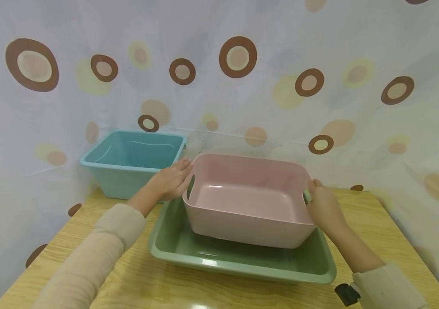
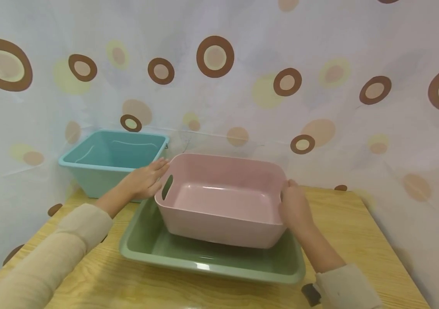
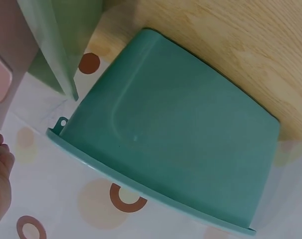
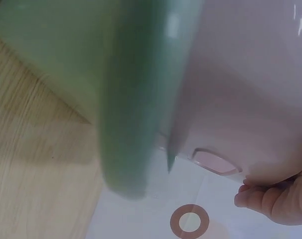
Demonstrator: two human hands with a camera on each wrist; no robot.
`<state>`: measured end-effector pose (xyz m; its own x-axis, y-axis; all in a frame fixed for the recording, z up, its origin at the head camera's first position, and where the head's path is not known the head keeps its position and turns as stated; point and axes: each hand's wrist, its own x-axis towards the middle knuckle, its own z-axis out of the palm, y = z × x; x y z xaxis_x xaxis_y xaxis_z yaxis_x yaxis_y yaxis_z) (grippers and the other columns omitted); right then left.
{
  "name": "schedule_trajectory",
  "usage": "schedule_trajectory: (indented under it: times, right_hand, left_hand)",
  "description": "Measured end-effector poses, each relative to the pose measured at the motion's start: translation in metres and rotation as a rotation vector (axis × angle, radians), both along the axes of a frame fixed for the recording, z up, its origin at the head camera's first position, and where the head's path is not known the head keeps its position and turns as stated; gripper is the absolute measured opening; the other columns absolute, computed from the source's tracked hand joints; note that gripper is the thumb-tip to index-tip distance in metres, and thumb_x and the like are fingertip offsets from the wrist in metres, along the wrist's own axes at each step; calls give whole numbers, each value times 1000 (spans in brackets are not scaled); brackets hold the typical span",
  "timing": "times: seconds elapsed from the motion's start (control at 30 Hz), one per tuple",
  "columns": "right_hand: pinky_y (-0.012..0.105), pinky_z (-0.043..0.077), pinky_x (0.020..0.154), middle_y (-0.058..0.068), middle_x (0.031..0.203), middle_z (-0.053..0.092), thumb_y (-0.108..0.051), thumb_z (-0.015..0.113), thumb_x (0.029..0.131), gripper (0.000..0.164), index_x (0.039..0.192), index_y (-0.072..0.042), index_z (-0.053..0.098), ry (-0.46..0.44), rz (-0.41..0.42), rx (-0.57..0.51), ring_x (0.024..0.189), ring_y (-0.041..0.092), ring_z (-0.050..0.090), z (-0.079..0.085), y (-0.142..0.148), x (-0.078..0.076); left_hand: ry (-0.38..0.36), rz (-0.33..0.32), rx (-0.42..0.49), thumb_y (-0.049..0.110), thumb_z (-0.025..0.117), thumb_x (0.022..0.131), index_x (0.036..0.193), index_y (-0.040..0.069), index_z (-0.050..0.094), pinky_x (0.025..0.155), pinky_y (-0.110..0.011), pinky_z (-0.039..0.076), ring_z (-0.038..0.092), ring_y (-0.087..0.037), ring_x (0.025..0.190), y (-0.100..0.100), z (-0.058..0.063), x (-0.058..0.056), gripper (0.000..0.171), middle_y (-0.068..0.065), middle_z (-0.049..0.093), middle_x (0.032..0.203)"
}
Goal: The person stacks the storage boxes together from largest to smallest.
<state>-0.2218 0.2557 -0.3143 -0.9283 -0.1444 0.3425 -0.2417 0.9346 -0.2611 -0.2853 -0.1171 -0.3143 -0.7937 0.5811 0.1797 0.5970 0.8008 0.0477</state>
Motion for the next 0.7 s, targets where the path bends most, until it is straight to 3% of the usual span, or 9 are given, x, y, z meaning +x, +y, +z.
schedule_trajectory:
  times: [0.03, 0.07, 0.23, 0.27, 0.5, 0.7]
  right_hand:
    - [50, 50, 70, 43, 120, 46, 17, 37, 74, 46, 118, 23, 46, -3, -1, -3, 99, 55, 54, -1, 0, 1]
    - [48, 49, 67, 43, 118, 47, 18, 37, 73, 45, 116, 23, 47, 5, 1, -7, 98, 55, 54, -2, 0, 1]
    - [55, 50, 79, 44, 117, 47, 19, 37, 71, 46, 116, 24, 48, 12, -3, -7, 108, 57, 48, -8, -2, 3]
    - [56, 49, 81, 44, 118, 47, 19, 37, 71, 46, 116, 24, 48, 11, -4, -8, 108, 57, 47, -9, -2, 3]
    - [57, 49, 79, 45, 119, 46, 20, 39, 70, 46, 115, 24, 49, 35, 0, -14, 105, 58, 49, -18, -3, 4]
    - [56, 51, 77, 41, 111, 53, 19, 42, 71, 37, 107, 21, 52, 26, 0, -15, 97, 54, 56, -28, -7, 5]
  left_hand:
    - [31, -22, -6, 22, 27, 97, 141, -8, 30, 116, -43, 20, 21, -36, 141, -6, -15, -16, 53, -23, 28, 149]
    - [29, -30, -3, 23, 26, 97, 141, -8, 29, 116, -43, 19, 20, -35, 141, -6, -16, -16, 54, -23, 27, 149]
    - [33, -26, -20, 23, 24, 98, 142, -7, 29, 116, -44, 21, 22, -36, 141, -6, -20, -12, 53, -22, 28, 149]
    - [7, -7, -16, 18, 29, 96, 139, -9, 32, 114, -47, 24, 25, -39, 139, -1, -7, 4, 51, -25, 30, 147]
    - [14, -7, -32, 18, 30, 96, 138, -10, 34, 113, -47, 25, 27, -40, 137, -1, -13, 6, 51, -25, 33, 146]
    - [10, 13, -56, 19, 31, 96, 137, -8, 38, 111, -46, 29, 31, -38, 136, -4, -24, 6, 50, -24, 36, 145]
